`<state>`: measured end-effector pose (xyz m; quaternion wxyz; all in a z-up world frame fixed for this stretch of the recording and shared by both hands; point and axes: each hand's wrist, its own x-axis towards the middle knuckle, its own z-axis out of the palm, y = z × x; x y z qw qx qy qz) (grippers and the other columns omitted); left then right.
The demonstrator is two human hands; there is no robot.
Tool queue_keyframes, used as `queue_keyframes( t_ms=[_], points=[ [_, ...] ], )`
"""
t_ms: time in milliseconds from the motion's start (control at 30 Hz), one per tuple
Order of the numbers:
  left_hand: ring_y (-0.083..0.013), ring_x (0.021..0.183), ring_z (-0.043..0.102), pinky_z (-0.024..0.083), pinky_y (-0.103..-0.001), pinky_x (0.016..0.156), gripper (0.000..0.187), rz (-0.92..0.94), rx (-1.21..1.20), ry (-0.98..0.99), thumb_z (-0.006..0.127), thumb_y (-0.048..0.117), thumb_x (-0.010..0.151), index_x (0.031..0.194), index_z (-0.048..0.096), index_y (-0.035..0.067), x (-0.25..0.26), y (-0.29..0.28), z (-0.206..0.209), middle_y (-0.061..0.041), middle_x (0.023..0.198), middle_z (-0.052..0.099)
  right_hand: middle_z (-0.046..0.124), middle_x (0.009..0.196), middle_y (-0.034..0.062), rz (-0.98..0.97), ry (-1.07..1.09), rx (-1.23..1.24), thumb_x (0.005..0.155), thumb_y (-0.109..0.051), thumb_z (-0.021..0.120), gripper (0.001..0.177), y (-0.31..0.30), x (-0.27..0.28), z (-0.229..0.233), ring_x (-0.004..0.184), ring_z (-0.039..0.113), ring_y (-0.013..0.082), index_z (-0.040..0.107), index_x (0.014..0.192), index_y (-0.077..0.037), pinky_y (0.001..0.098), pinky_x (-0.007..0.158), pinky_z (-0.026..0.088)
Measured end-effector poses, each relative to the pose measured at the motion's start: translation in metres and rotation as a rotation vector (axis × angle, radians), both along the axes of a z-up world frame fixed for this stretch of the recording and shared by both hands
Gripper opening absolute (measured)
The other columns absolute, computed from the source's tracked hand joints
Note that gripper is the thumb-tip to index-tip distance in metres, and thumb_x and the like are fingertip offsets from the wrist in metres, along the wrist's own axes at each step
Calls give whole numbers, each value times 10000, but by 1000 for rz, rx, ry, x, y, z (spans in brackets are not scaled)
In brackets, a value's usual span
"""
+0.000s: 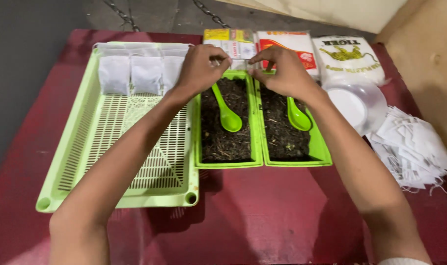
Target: Filling small tea bags with loose tea leaves using a plastic spoon
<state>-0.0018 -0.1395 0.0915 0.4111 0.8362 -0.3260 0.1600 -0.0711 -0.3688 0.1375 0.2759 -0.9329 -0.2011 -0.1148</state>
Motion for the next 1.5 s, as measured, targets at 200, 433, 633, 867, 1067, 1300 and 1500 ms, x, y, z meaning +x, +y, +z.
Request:
queue_keyframes(
  t_ms=[200,433,633,867,1067,1300,1500],
  points=[
    [-176,748,741,599,-315,713,96,-229,-61,85,727,144,932,965,796,84,-14,-86,8,-94,905,807,766,1152,87,-58,16,13,944,-265,741,309,-65,-34,7,927,678,213,756,1190,-79,351,809,483],
    [-222,1007,786,542,-473,987,100,-353,-76,226,713,129,913,923,809,156,-42,-192,9,-64,1006,839,766,1103,66,-104,116,103,986,-196,719,221,-140,-81,29,975,688,142,752,1171,-81,307,869,541],
    [-169,810,803,670,-347,782,114,-458,-9,236,731,112,863,930,816,147,-72,-279,4,-34,902,849,757,1199,92,-472,474,24,928,-312,683,342,-194,-122,55,1108,715,237,727,1206,-118,390,1009,545],
    [-311,1064,629,341,-631,1079,213,-445,11,-3,736,23,682,671,840,209,-99,-359,-3,-16,784,816,768,1120,104,-371,469,38,879,-54,762,207,-347,-120,-35,1053,695,225,748,1084,-29,358,946,548],
    [-352,1400,468,108,-671,1244,111,-435,209,72,798,113,763,714,829,209,-121,-394,-6,-40,1034,821,799,1086,102,-714,552,-206,949,-269,740,273,-340,-133,-20,915,739,270,796,1147,-89,376,778,565],
    [-268,625,744,39,-659,1254,278,-467,247,46,595,29,724,494,487,143,-140,-425,-24,-17,491,647,678,715,131,-873,568,-170,785,51,651,97,-327,-140,-22,674,555,234,714,792,-22,396,569,385],
    [-283,817,758,131,-556,1282,202,-477,178,92,624,74,823,626,664,83,-135,-419,-25,-106,627,720,781,930,96,-646,333,-6,835,18,692,227,-377,-132,-56,839,686,195,785,1024,-68,315,777,494]
  ],
)
